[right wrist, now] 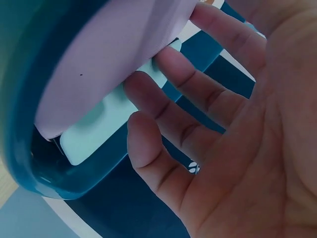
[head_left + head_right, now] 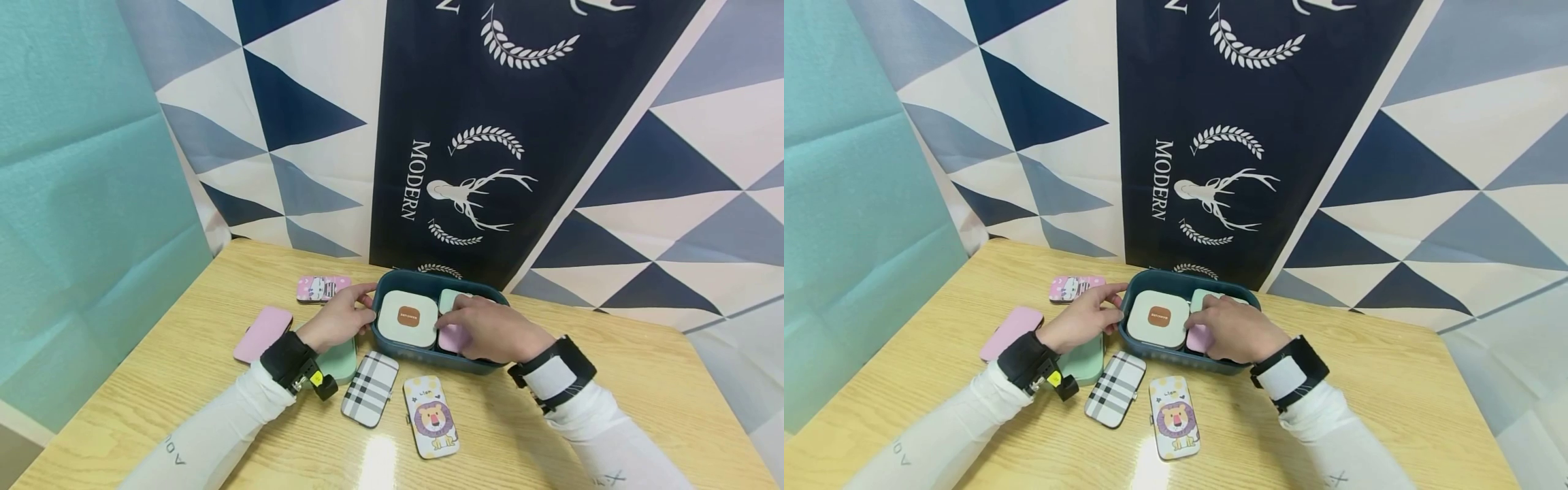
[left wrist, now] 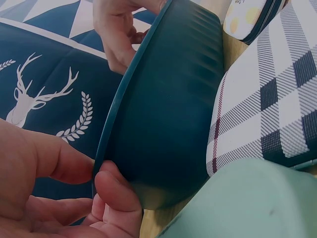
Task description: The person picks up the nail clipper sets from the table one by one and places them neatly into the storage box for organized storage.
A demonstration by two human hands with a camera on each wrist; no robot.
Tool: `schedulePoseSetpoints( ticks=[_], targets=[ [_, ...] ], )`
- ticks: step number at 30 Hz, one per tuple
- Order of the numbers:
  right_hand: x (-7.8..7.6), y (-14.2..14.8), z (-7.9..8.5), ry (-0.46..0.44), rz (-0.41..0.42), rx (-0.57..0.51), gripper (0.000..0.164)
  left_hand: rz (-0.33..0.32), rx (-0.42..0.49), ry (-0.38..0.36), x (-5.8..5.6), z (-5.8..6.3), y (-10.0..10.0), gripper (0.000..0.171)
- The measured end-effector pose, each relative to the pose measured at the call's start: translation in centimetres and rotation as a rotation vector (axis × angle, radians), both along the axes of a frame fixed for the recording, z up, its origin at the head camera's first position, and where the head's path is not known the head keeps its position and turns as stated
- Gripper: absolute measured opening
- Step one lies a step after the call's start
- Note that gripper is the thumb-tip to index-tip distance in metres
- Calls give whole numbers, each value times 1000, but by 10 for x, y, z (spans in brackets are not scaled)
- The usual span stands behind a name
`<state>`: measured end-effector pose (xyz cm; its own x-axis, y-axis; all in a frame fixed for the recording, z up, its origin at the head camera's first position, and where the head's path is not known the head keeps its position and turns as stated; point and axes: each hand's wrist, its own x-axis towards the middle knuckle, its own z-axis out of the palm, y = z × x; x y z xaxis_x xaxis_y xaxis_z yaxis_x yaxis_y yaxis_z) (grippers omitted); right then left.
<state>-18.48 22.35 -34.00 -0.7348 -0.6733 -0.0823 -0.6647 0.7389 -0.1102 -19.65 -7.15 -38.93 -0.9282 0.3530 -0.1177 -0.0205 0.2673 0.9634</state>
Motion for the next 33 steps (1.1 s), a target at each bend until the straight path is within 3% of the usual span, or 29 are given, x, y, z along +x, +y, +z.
schedulePoseSetpoints(
  ticks=[12,26,33],
  targets=[
    [4,3,2,-34,-51,-31,46,12,-6,-9,1,0,1,63],
    [17,17,3,88,-22,-96,46,18,-3,-3,1,-2,1,62],
    [21,24,4,106,-73,-137,46,20,-3,-4,2,-2,1,63]
  ],
)
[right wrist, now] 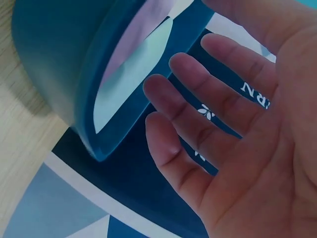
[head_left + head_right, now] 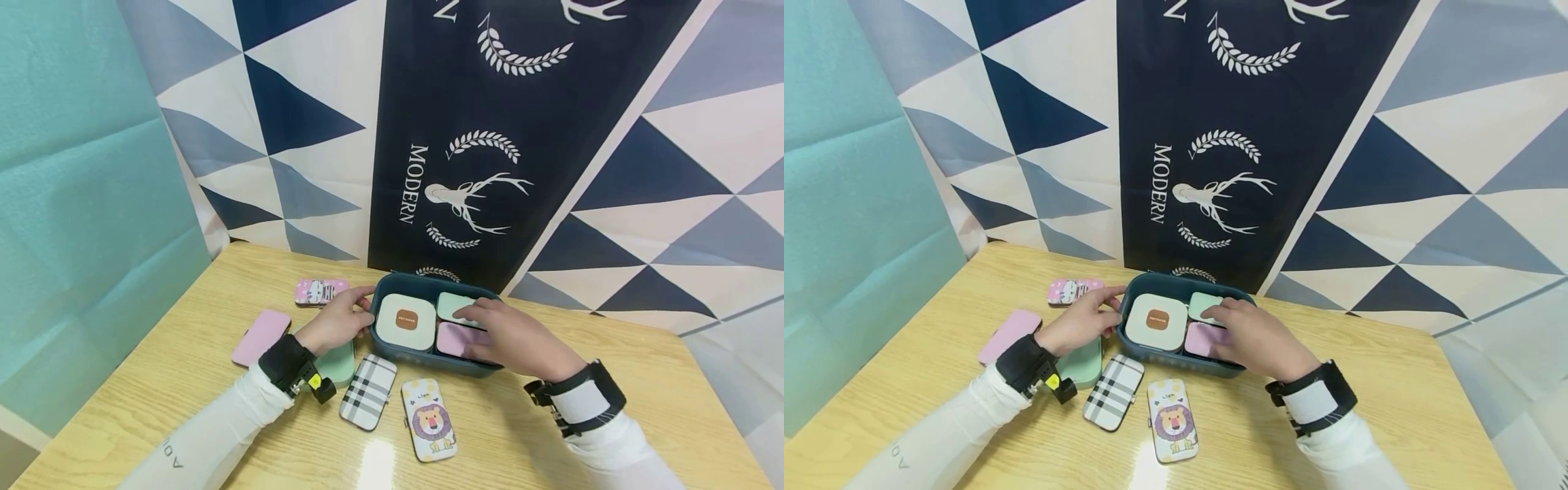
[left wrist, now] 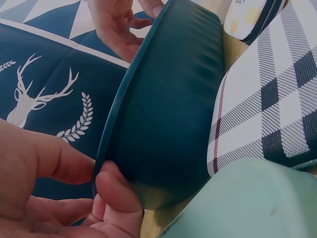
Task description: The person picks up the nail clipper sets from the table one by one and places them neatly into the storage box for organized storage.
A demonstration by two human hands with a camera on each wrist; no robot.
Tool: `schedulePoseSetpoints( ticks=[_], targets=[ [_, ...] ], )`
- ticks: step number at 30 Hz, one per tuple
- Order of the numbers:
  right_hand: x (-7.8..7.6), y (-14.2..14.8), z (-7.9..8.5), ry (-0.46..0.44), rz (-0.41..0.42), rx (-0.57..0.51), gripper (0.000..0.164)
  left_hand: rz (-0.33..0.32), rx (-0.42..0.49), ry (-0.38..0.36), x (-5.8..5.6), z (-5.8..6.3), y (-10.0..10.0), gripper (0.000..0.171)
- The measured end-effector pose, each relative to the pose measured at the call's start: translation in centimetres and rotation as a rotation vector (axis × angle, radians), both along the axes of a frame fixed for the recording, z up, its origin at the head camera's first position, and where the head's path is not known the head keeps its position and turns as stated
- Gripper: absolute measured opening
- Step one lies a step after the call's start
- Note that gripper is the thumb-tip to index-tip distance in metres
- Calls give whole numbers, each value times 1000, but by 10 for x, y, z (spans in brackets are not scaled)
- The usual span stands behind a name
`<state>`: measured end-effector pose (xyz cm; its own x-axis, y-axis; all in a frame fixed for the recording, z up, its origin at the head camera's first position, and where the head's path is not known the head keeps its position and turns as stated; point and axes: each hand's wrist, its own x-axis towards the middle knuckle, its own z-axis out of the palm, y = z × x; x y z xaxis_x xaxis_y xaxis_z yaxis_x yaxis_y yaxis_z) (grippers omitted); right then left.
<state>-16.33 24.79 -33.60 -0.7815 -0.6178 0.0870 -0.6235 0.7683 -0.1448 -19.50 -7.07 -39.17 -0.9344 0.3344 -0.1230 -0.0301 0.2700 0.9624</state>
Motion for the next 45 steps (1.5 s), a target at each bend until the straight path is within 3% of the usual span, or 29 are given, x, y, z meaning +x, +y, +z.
schedulePoseSetpoints(
  ticks=[32,45],
  targets=[
    [25,32,-12,42,-352,-249,51,2,-7,1,1,0,0,63],
    [32,43,-27,-14,-516,-385,53,-4,-9,9,1,1,0,63]
  ],
)
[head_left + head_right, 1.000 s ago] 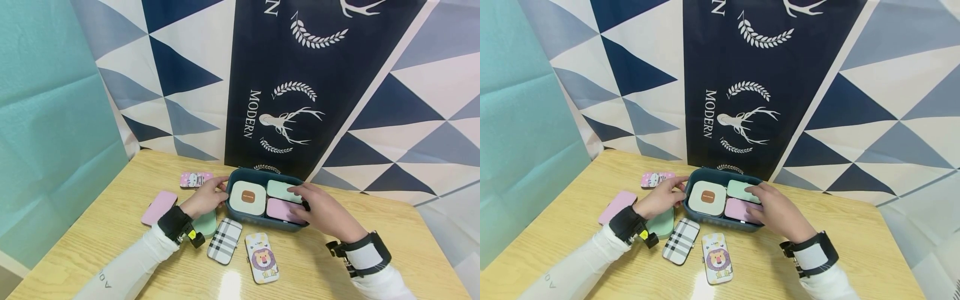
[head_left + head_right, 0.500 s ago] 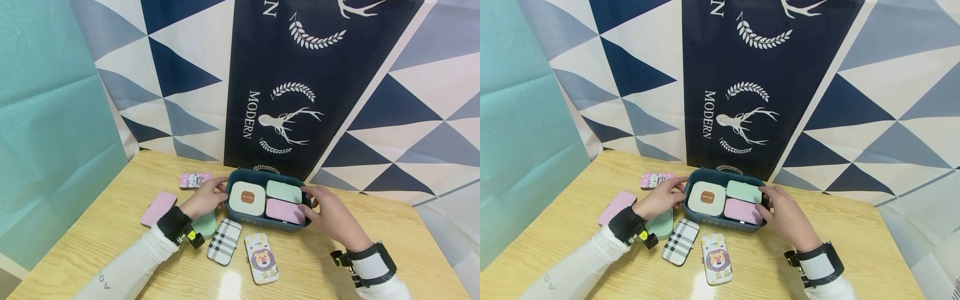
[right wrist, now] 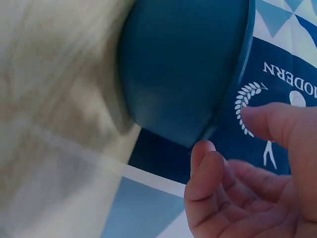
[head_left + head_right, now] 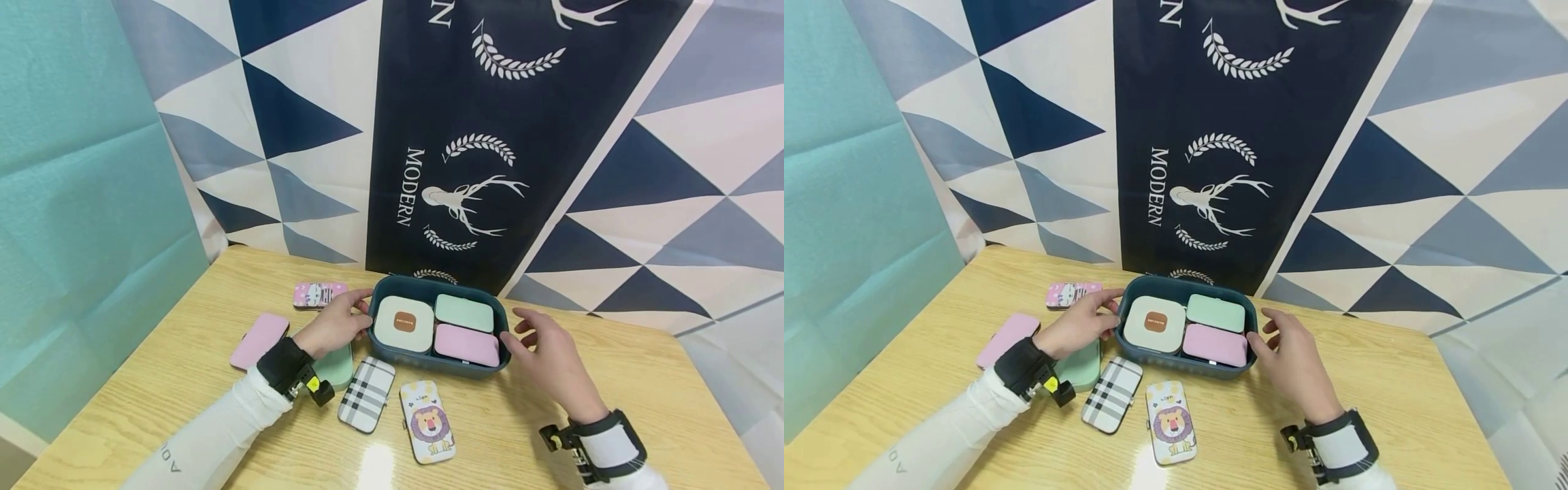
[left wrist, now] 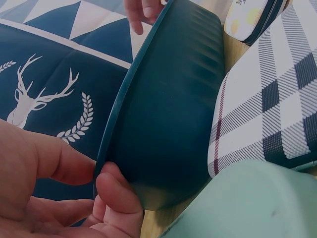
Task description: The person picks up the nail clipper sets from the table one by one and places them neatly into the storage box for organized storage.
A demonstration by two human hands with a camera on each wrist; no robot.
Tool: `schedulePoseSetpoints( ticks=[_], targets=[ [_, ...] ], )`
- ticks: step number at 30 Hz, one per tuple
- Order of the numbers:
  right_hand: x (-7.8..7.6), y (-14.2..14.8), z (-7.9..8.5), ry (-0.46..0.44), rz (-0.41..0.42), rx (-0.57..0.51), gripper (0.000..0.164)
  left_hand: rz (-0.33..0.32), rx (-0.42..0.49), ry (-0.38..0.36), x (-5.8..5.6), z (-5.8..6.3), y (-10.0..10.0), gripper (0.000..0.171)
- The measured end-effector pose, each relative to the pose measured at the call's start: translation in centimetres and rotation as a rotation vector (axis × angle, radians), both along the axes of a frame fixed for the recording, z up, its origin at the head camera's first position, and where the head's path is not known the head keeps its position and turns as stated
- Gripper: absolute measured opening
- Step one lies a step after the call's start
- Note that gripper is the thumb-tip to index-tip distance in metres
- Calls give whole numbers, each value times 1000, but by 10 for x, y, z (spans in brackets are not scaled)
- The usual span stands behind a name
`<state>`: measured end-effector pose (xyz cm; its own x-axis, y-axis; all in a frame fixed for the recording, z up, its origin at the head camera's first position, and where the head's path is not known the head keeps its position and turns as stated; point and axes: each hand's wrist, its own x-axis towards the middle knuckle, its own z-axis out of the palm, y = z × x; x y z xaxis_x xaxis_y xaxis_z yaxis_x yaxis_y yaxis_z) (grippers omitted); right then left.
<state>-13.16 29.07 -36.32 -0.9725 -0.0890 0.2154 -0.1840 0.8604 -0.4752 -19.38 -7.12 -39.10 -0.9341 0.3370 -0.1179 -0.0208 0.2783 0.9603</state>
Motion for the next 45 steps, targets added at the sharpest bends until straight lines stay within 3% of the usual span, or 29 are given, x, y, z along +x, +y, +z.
schedulePoseSetpoints(
  ticks=[13,28,37,45],
  targets=[
    [5,1,-18,-98,-49,-133,52,-1,7,4,-1,-1,0,63],
    [3,2,-25,-207,-81,-358,47,-13,19,6,-1,-1,-1,61],
    [4,0,-22,-273,-105,-422,49,-11,1,5,0,2,-3,60],
    [3,2,-22,-289,-110,-433,49,-28,-23,46,6,8,-10,63]
  ],
)
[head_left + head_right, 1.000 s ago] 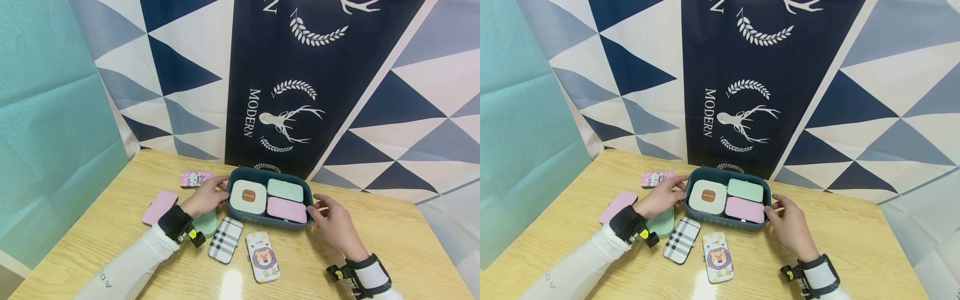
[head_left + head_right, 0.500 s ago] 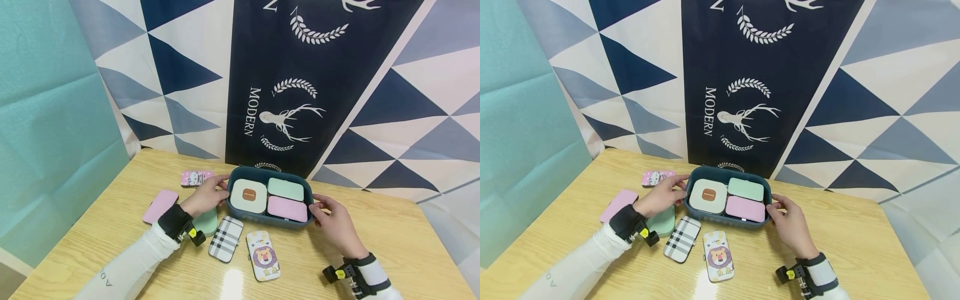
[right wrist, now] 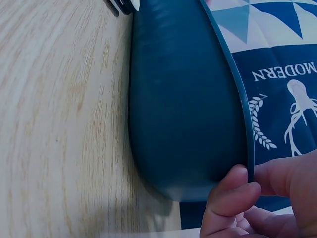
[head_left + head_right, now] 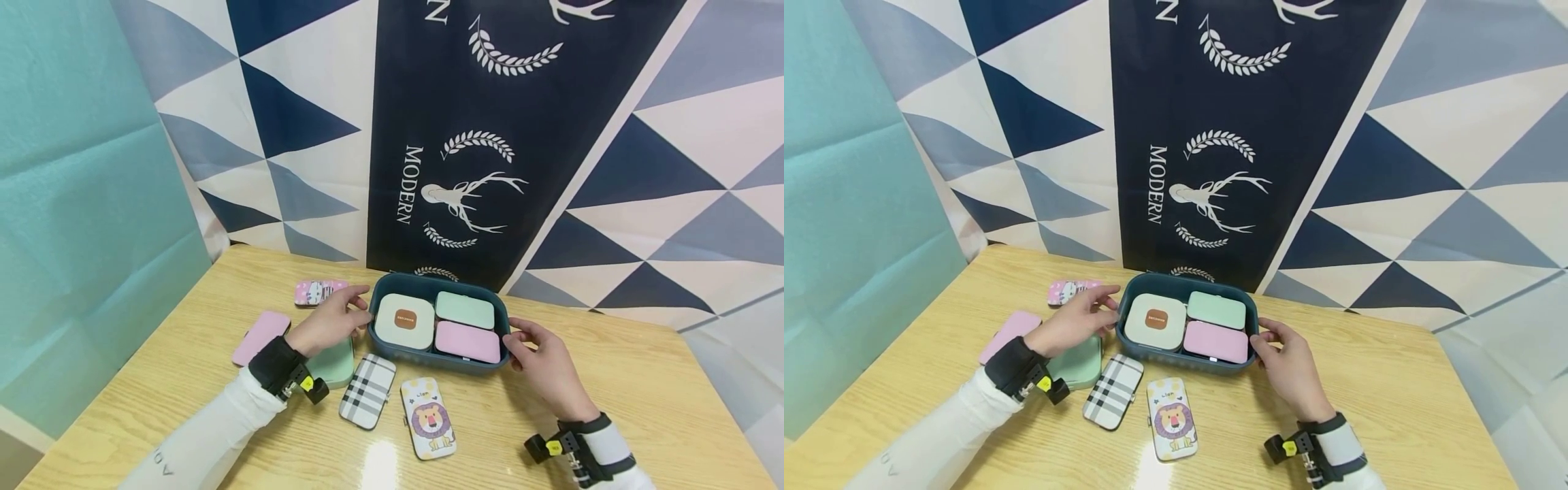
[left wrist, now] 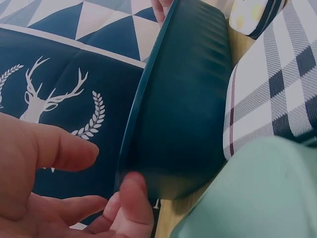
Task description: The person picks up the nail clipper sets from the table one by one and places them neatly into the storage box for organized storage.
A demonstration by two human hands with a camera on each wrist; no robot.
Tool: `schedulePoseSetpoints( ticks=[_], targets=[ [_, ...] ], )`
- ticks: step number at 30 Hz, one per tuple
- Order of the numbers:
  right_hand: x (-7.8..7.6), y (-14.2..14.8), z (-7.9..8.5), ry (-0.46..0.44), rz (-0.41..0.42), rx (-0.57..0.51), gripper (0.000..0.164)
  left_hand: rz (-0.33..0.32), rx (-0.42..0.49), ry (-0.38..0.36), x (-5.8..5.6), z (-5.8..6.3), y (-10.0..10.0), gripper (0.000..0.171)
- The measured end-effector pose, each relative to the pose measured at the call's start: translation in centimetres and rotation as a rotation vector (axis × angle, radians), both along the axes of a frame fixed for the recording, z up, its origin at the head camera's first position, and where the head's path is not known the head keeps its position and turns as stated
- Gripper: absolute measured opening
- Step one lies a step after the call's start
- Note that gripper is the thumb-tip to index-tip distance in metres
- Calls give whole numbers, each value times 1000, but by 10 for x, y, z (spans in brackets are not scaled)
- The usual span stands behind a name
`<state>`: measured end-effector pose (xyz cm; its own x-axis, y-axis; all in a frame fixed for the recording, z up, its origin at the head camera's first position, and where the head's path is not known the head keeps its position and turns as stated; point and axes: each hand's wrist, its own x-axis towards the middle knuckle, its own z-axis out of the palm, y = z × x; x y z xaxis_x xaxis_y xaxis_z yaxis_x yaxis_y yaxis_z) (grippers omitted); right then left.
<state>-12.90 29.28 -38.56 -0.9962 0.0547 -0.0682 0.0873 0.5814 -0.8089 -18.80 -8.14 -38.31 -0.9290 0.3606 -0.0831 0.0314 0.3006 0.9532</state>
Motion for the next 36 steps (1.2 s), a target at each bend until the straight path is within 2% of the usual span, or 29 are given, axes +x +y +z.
schedulePoseSetpoints(
  ticks=[9,17,23,29,36],
  targets=[
    [0,1,-1,-2,-2,-9,49,-4,-120,90,9,5,-15,62],
    [1,1,-1,-8,-3,-15,49,-41,-205,178,18,6,-29,64],
    [1,1,-2,-7,-6,-29,49,-58,-339,254,29,8,-37,65],
    [1,1,-2,0,-5,-39,50,-84,-467,321,39,9,-44,74],
    [0,0,-1,-7,-5,-33,50,-150,-633,339,46,7,-52,90]
  ],
)
